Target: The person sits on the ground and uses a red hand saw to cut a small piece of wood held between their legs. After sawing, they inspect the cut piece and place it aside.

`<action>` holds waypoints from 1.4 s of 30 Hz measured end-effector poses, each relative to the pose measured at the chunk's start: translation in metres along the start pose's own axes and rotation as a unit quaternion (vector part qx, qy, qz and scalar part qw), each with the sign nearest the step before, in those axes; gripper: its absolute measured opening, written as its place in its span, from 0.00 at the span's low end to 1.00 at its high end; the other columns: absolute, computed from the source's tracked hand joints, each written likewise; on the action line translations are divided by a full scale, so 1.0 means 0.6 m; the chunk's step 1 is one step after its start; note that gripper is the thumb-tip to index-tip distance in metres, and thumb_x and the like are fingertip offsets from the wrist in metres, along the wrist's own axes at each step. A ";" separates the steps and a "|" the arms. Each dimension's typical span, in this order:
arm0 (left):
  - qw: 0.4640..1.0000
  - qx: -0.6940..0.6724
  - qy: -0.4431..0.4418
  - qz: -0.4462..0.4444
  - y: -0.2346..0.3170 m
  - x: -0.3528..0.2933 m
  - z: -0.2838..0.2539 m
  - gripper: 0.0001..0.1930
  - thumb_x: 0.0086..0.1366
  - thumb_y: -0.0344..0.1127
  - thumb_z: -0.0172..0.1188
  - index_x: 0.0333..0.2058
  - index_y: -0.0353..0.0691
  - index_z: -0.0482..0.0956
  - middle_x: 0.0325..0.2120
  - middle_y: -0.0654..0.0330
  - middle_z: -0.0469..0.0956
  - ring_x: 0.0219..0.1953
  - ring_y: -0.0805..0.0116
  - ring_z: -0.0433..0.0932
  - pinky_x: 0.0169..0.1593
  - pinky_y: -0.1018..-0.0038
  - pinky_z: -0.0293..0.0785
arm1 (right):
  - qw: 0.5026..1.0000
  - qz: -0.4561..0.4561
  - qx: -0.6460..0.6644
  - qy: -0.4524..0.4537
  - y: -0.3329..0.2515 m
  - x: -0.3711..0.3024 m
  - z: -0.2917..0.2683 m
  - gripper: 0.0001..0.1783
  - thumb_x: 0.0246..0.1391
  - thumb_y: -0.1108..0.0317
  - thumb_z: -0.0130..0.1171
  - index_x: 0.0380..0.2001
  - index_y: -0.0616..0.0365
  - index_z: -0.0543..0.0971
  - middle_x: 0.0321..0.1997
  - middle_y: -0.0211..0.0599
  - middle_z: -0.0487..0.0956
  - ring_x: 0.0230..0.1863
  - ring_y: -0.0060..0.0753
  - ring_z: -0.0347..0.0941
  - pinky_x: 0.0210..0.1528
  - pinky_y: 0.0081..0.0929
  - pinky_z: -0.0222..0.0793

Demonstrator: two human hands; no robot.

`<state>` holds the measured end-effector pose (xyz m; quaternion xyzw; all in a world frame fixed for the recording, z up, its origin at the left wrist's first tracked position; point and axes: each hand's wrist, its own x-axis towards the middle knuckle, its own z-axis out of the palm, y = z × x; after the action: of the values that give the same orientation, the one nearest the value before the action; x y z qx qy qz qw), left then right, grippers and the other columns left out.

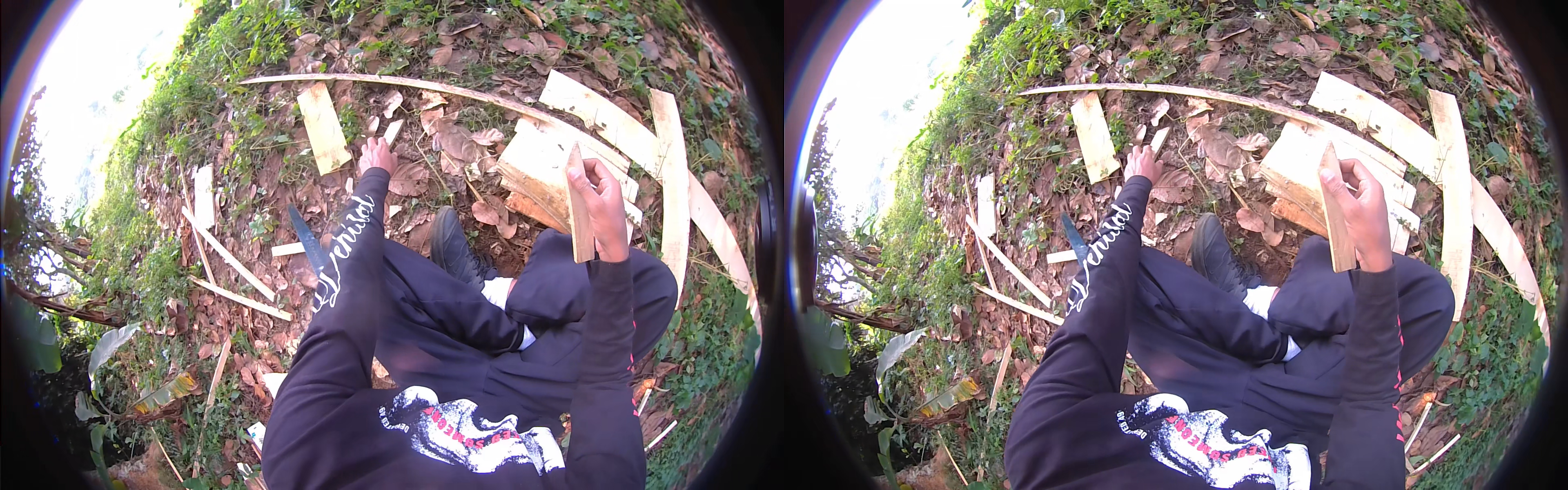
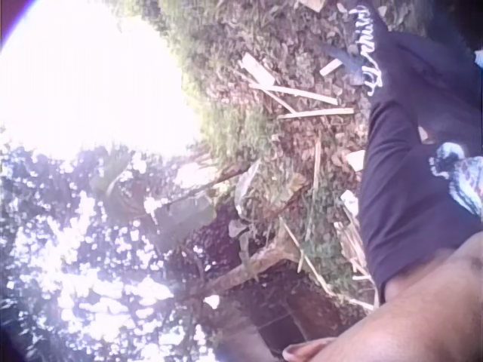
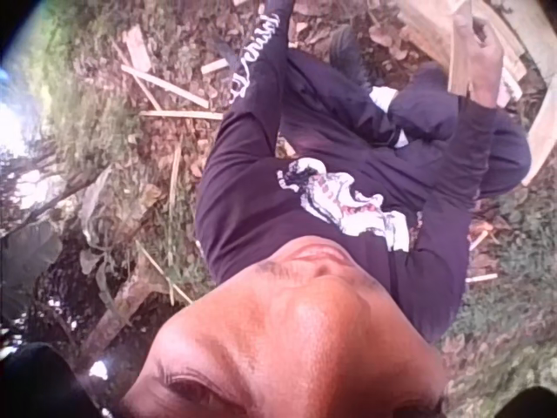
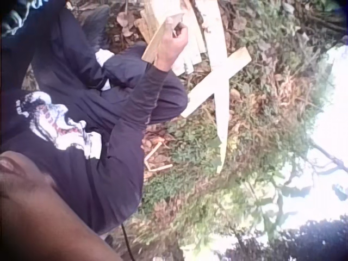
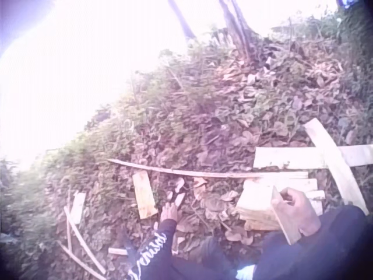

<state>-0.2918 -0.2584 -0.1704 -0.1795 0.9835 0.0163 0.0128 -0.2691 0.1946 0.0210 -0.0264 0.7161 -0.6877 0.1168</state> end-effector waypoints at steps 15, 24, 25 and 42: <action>0.817 -0.543 -0.186 -0.051 0.034 -0.022 -0.172 0.11 0.63 0.30 0.53 0.41 0.30 0.76 0.30 0.55 0.77 0.26 0.71 0.78 0.28 0.76 0.75 | 0.995 0.065 0.069 -0.042 -0.019 -0.005 -0.005 0.16 0.62 0.66 0.54 0.50 0.63 0.70 0.29 0.36 0.79 0.24 0.22 0.73 0.30 0.19 0.70; 0.754 -0.582 -0.256 0.166 0.194 -0.215 -0.249 0.21 0.69 0.36 0.56 0.55 0.30 0.69 0.32 0.60 0.78 0.29 0.78 0.76 0.34 0.78 0.76 | 0.989 0.022 -0.053 -0.139 0.042 0.014 0.009 0.15 0.59 0.67 0.57 0.47 0.63 0.76 0.41 0.33 0.78 0.42 0.20 0.72 0.49 0.22 0.68; 0.767 -0.565 -0.247 0.179 0.197 -0.214 -0.242 0.21 0.69 0.36 0.56 0.56 0.31 0.69 0.31 0.61 0.78 0.29 0.78 0.76 0.33 0.79 0.75 | 0.988 0.020 -0.065 -0.140 0.042 0.012 0.015 0.14 0.60 0.68 0.56 0.46 0.64 0.76 0.41 0.31 0.78 0.42 0.19 0.72 0.48 0.21 0.67; 0.822 -0.479 -0.173 0.254 0.232 -0.232 -0.231 0.21 0.67 0.39 0.58 0.56 0.39 0.74 0.30 0.61 0.80 0.30 0.81 0.73 0.37 0.78 0.72 | 0.990 0.025 -0.067 -0.118 0.064 0.009 0.049 0.14 0.59 0.68 0.57 0.45 0.67 0.76 0.40 0.35 0.80 0.42 0.22 0.74 0.47 0.22 0.70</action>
<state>-0.2137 -0.0841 -0.0235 0.0987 0.8441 0.5191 0.0904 -0.2637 0.1669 -0.0186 -0.0974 0.7422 -0.6271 0.2155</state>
